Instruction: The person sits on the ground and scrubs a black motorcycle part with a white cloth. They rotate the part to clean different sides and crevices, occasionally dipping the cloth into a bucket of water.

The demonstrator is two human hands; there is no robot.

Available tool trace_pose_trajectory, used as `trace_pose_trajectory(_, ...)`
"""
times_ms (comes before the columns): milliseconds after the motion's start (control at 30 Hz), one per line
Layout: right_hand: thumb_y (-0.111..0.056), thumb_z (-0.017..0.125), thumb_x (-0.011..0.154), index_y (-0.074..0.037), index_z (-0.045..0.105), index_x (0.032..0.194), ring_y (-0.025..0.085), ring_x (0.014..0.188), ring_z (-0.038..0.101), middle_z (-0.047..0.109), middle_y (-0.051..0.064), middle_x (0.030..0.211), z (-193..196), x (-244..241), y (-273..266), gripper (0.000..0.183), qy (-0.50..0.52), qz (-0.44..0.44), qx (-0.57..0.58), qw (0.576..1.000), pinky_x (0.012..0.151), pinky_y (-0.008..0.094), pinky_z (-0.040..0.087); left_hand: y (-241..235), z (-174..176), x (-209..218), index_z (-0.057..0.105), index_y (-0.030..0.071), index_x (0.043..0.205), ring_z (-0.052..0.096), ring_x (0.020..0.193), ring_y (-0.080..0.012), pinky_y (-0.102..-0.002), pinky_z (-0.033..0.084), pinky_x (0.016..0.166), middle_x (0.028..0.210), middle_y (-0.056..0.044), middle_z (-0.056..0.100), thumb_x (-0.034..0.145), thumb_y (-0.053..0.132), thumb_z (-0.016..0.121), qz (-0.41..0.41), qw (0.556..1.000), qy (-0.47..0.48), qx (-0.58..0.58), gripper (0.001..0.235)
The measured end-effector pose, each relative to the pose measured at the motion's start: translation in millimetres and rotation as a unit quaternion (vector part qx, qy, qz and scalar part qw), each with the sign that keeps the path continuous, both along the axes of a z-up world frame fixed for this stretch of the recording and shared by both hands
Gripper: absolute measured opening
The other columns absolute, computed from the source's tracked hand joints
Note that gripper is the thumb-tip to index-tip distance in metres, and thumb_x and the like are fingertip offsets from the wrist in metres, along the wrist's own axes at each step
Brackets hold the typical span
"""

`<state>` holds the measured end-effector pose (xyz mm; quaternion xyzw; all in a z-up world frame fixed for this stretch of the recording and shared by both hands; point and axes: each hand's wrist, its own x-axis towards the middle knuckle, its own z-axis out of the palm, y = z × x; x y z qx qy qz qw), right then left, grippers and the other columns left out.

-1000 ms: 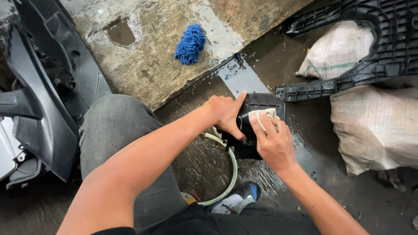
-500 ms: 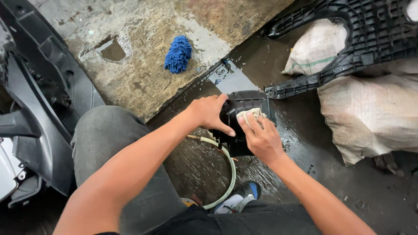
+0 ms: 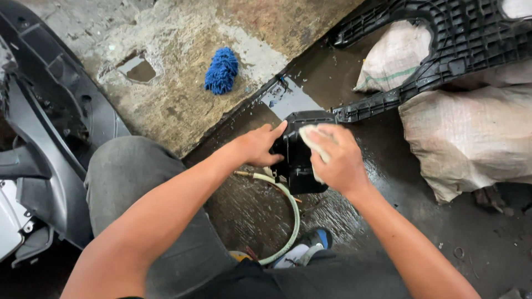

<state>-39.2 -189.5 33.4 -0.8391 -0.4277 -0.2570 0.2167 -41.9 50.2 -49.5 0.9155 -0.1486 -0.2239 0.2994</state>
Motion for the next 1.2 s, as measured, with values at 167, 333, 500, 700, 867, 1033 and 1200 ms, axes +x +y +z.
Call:
trace_pose_trajectory(167, -0.013, 0.062, 0.087, -0.013, 0.074, 0.118, 0.035, 0.095, 0.062, 0.063, 0.017, 0.115, -8.5, -9.1, 37.0, 0.033, -0.089, -0.006, -0.074, 0.993, 0.082, 0.042, 0.051, -0.8, -7.3, 6.6, 0.040, 0.018, 0.150, 0.064, 0.115, -0.0456, -0.053, 0.056, 0.096, 0.124, -0.017, 0.058, 0.091, 0.055, 0.057, 0.019, 0.999, -0.038, -0.002, 0.072)
trace_pose_trajectory(333, -0.004, 0.053, 0.089, -0.001, 0.068, 0.119, 0.037, 0.083, 0.058, 0.060, 0.023, 0.110, -24.8, -15.8, 34.0, 0.034, -0.155, 0.013, -0.129, 0.979, 0.076, 0.042, 0.046, 1.0, -4.9, 1.9, 0.035, 0.019, 0.155, 0.066, 0.110, -0.0468, -0.055, 0.057, 0.092, 0.123, -0.016, 0.058, 0.093, 0.057, 0.051, 0.016, 0.999, -0.036, 0.023, 0.074)
trace_pose_trajectory(500, -0.005, 0.053, 0.093, 0.002, 0.070, 0.121, 0.037, 0.077, 0.055, 0.063, 0.029, 0.114, -37.7, -17.2, 25.5, 0.033, -0.190, 0.010, -0.142, 0.971, 0.071, 0.041, 0.045, 2.0, 2.6, -0.6, 0.031, 0.016, 0.159, 0.066, 0.107, -0.0518, -0.057, 0.057, 0.089, 0.124, -0.020, 0.059, 0.094, 0.052, 0.051, 0.009, 0.998, -0.050, 0.020, 0.077)
trace_pose_trajectory(700, -0.006, 0.053, 0.094, 0.002, 0.071, 0.119, 0.036, 0.078, 0.054, 0.064, 0.028, 0.115, -57.8, -26.7, 15.5, 0.032, -0.171, 0.003, -0.131, 0.977, 0.072, 0.041, 0.048, 1.2, -9.8, 2.9, 0.030, 0.016, 0.159, 0.066, 0.107, -0.0520, -0.057, 0.057, 0.089, 0.124, -0.020, 0.059, 0.093, 0.052, 0.052, 0.010, 0.998, -0.056, 0.016, 0.078)
trace_pose_trajectory(867, -0.003, 0.048, 0.094, 0.006, 0.068, 0.120, 0.037, 0.084, 0.059, 0.064, 0.027, 0.111, -66.0, -43.6, -1.4, 0.034, -0.139, 0.036, -0.178, 0.974, 0.074, 0.040, 0.048, 3.3, -5.9, 3.6, 0.032, 0.018, 0.159, 0.066, 0.108, -0.0512, -0.057, 0.057, 0.089, 0.125, -0.019, 0.060, 0.091, 0.052, 0.054, 0.007, 0.998, -0.053, 0.028, 0.080)
trace_pose_trajectory(1033, -0.006, 0.051, 0.089, 0.003, 0.066, 0.125, 0.034, 0.083, 0.056, 0.062, 0.022, 0.116, -83.5, -56.3, -22.8, 0.041, -0.078, 0.014, -0.214, 0.974, 0.075, 0.040, 0.045, 1.8, -1.2, 1.4, 0.035, 0.019, 0.158, 0.066, 0.108, -0.0500, -0.057, 0.057, 0.089, 0.127, -0.017, 0.060, 0.090, 0.054, 0.054, 0.008, 0.998, -0.056, 0.038, 0.079)
trace_pose_trajectory(1200, -0.015, 0.062, 0.078, -0.020, 0.077, 0.118, 0.045, 0.088, 0.066, 0.072, 0.013, 0.107, -63.1, -47.5, -45.5, 0.043, 0.263, -0.014, -0.177, 0.948, 0.079, 0.050, 0.054, 1.1, -4.0, 5.1, 0.035, 0.017, 0.158, 0.065, 0.108, -0.0516, -0.058, 0.056, 0.089, 0.124, -0.020, 0.060, 0.090, 0.053, 0.054, 0.010, 0.997, -0.065, 0.035, 0.080)
